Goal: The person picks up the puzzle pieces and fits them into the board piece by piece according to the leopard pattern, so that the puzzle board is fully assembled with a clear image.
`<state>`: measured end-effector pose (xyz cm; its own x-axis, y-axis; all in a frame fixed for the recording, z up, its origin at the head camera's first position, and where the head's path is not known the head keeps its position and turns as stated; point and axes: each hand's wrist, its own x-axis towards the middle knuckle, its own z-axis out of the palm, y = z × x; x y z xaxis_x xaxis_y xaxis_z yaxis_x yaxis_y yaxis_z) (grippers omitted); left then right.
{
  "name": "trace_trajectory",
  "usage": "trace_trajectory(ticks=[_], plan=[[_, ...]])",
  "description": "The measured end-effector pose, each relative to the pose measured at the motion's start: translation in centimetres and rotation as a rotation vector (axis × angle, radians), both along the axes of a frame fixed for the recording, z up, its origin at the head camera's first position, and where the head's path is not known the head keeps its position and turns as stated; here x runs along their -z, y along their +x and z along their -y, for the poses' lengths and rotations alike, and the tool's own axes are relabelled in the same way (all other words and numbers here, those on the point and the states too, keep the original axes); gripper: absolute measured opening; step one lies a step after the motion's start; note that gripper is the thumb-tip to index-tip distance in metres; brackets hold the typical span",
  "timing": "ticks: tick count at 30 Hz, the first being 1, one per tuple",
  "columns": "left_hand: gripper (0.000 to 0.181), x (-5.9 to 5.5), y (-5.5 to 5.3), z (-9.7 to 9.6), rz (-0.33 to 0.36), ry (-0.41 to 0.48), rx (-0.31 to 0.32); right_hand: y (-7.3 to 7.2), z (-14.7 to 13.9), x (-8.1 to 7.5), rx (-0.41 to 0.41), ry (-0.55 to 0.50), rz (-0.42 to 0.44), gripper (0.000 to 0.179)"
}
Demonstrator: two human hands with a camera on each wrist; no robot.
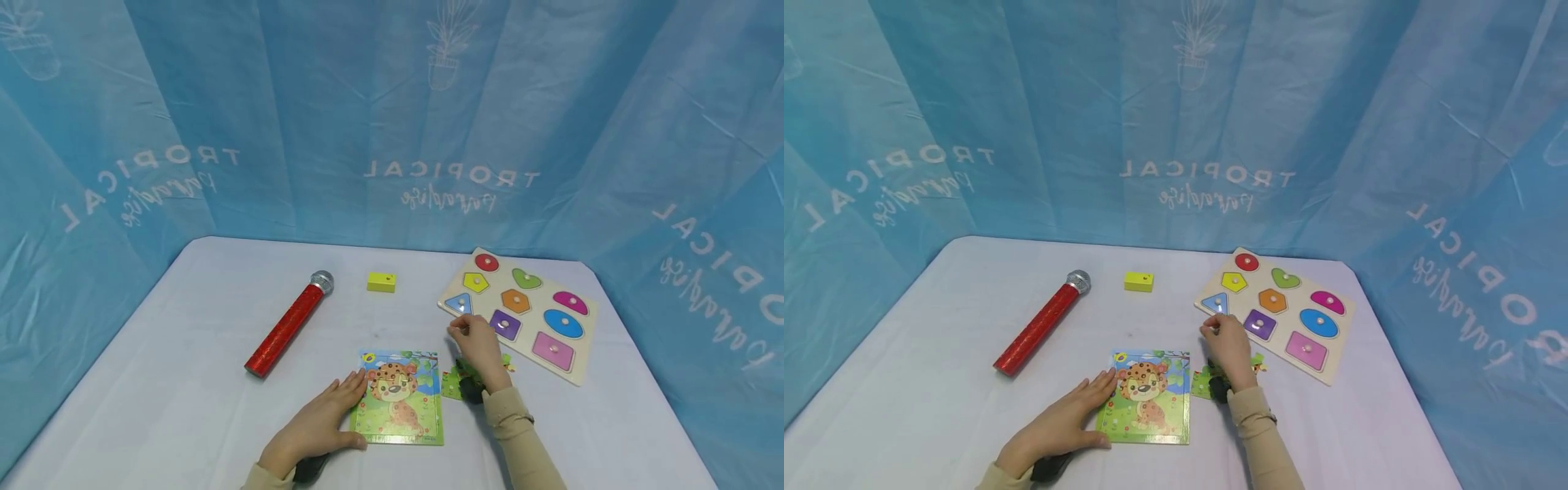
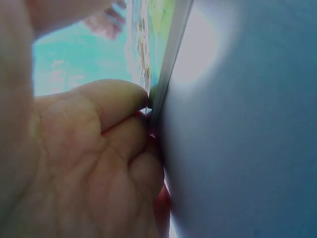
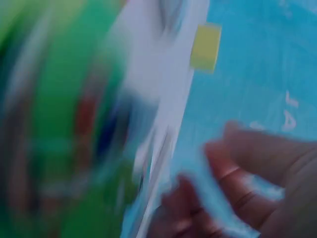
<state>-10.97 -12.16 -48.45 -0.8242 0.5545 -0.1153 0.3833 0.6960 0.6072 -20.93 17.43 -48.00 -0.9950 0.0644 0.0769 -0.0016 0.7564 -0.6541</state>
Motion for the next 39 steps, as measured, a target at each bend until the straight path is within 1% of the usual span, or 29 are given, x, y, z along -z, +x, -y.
trace_trajectory(ticks=[2,4,6,12,14,16,20,22,23,26,28,29,31,32,35,39], plan=[[0.097,0.0,0.0,0.0,-0.005,0.002,-0.004,0.1,-1.0,0.1,0.073,0.077,0.014,0.015],[0.098,0.0,0.1,0.0,-0.008,0.001,-0.011,0.2,-1.6,0.1,0.104,0.12,0.027,0.018],[0.098,0.0,0.1,-0.1,-0.01,0.0,-0.016,0.2,-1.7,0.1,0.106,0.139,0.035,0.023],[0.099,0.0,0.1,-0.3,0.0,0.001,-0.026,0.4,-1.3,0.1,0.069,0.139,0.025,0.041],[0.1,0.0,0.2,-0.3,0.003,-0.002,-0.031,0.4,-1.4,0.1,0.07,0.127,0.039,0.044],[0.1,-0.1,0.2,-0.3,0.005,-0.001,-0.034,0.2,-1.6,0.1,0.07,0.116,0.057,0.043],[0.1,0.0,0.3,-0.3,0.006,0.001,-0.036,0.2,-1.9,-0.1,0.063,0.014,0.051,0.029],[0.1,0.0,0.3,-0.3,0.005,0.002,-0.032,0.5,-1.8,-0.4,0.04,-0.073,0.056,0.021],[0.1,-0.1,0.3,-0.2,0.006,0.003,-0.031,0.7,-1.7,-0.4,0.007,-0.117,0.057,0.019],[0.1,-0.1,0.4,-0.1,0.007,0.001,-0.029,1.4,-0.9,-0.5,-0.123,-0.269,0.133,0.019],[0.1,-0.1,0.4,-0.1,0.005,-0.001,-0.03,1.8,0.0,-0.3,-0.206,-0.328,0.206,0.019],[0.099,-0.1,0.4,-0.1,0.002,-0.001,-0.029,2.0,0.4,-0.2,-0.238,-0.329,0.224,0.019],[0.099,0.0,0.3,-0.1,-0.003,0.0,-0.026,2.2,1.2,0.1,-0.256,-0.295,0.251,0.018],[0.099,0.0,0.3,-0.1,-0.004,0.003,-0.023,2.4,1.6,0.2,-0.245,-0.26,0.255,0.017],[0.099,0.0,0.2,-0.2,-0.007,0.007,-0.015,2.8,2.4,0.4,-0.204,-0.133,0.226,0.019],[0.099,-0.1,0.2,-0.3,-0.003,0.006,-0.015,3.0,2.9,0.3,-0.159,-0.035,0.184,0.023]])
